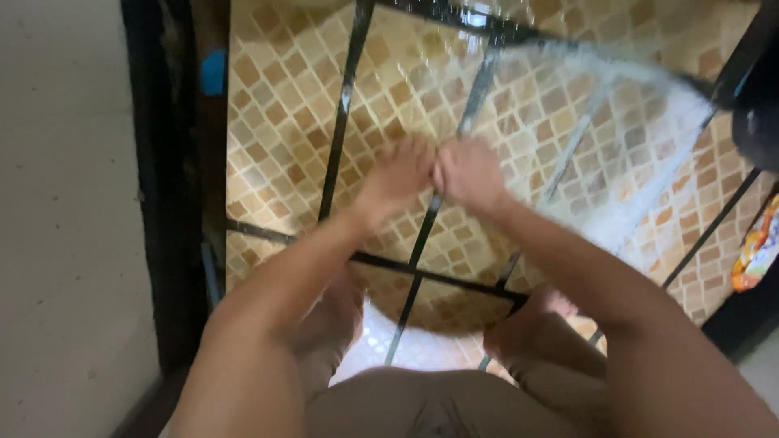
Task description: Scrubbing bathroom floor tiles with water, detergent, and a sponge.
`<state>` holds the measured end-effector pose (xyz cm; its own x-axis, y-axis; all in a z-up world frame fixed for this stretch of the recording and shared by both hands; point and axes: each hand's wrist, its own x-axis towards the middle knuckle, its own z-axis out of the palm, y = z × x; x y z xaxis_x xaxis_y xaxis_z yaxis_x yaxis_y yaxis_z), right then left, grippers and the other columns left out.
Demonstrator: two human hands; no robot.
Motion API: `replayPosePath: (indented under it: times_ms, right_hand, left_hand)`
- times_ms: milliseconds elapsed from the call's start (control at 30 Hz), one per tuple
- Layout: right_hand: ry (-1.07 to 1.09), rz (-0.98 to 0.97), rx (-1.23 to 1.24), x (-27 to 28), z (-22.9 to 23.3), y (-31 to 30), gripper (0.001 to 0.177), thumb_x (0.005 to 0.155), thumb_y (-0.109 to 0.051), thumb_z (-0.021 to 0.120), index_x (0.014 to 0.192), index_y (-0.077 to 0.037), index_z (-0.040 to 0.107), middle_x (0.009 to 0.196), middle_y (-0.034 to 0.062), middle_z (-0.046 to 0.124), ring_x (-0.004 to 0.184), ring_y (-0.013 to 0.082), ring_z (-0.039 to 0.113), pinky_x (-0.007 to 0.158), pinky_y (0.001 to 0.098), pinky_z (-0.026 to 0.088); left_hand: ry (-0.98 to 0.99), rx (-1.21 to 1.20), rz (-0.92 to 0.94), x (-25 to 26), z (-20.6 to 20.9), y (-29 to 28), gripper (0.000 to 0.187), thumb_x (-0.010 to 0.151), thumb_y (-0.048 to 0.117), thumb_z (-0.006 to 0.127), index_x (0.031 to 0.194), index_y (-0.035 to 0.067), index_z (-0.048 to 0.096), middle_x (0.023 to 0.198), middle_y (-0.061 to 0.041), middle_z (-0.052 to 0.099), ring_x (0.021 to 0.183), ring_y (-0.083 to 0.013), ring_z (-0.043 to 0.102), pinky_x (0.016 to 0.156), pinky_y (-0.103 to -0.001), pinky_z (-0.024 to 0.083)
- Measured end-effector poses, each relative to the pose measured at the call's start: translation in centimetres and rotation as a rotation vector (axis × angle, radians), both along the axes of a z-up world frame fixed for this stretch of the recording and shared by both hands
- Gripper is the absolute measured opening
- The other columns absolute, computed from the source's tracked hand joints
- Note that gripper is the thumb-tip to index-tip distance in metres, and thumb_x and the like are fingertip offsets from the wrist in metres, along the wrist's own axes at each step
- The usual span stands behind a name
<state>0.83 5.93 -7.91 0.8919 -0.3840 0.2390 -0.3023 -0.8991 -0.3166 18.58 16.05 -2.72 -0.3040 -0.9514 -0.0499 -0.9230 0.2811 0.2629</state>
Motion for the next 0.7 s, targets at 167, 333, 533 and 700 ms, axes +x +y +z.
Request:
replayPosePath:
  times_ms: [167,333,533,700]
  right_hand:
    - [0.100,-0.234,-0.306,6.6,2.6,-10.7,0.028,0.112,-0.035,0.045,0.103,-0.013,0.060,0.096,0.0069,0.053,0.094,0.0289,0.054,0.085,0.0545,0.037]
    - [0.085,-0.334,-0.060,5.4,2.9,-3.6,0.032,0.110,-0.035,0.044,0.097,-0.011,0.059,0.091,0.0054,0.052,0.085,0.0264,0.051,0.079,0.0440,0.037]
    - [0.060,0.005,0.006,1.6,2.6,2.0,0.046,0.103,-0.044,0.044,0.106,-0.002,0.062,0.092,0.0130,0.053,0.085,0.0330,0.058,0.076,0.0461,0.042]
    - [0.241,0.013,-0.003,5.6,5.5,-4.7,0.026,0.105,-0.028,0.047,0.108,-0.007,0.061,0.098,0.0119,0.061,0.095,0.0336,0.061,0.080,0.0474,0.044]
  left_hand:
    - [-0.248,-0.266,0.289,3.6,-4.5,-10.9,0.048,0.096,0.022,0.040,0.141,0.005,0.048,0.120,-0.015,0.055,0.112,-0.0341,0.053,0.090,-0.051,0.037]
    - [-0.320,-0.142,0.179,4.1,4.8,-7.7,0.038,0.106,0.027,0.042,0.136,0.011,0.058,0.124,-0.013,0.060,0.120,-0.0343,0.052,0.094,-0.050,0.038]
    - [-0.190,0.131,-0.057,2.6,-1.4,2.2,0.058,0.095,0.037,0.046,0.143,0.007,0.050,0.130,-0.015,0.053,0.120,-0.0352,0.046,0.094,-0.047,0.031]
    - [-0.414,0.021,0.024,5.4,-3.0,-4.1,0.081,0.093,0.057,0.061,0.156,0.009,0.043,0.135,-0.016,0.053,0.124,-0.0346,0.050,0.100,-0.054,0.035]
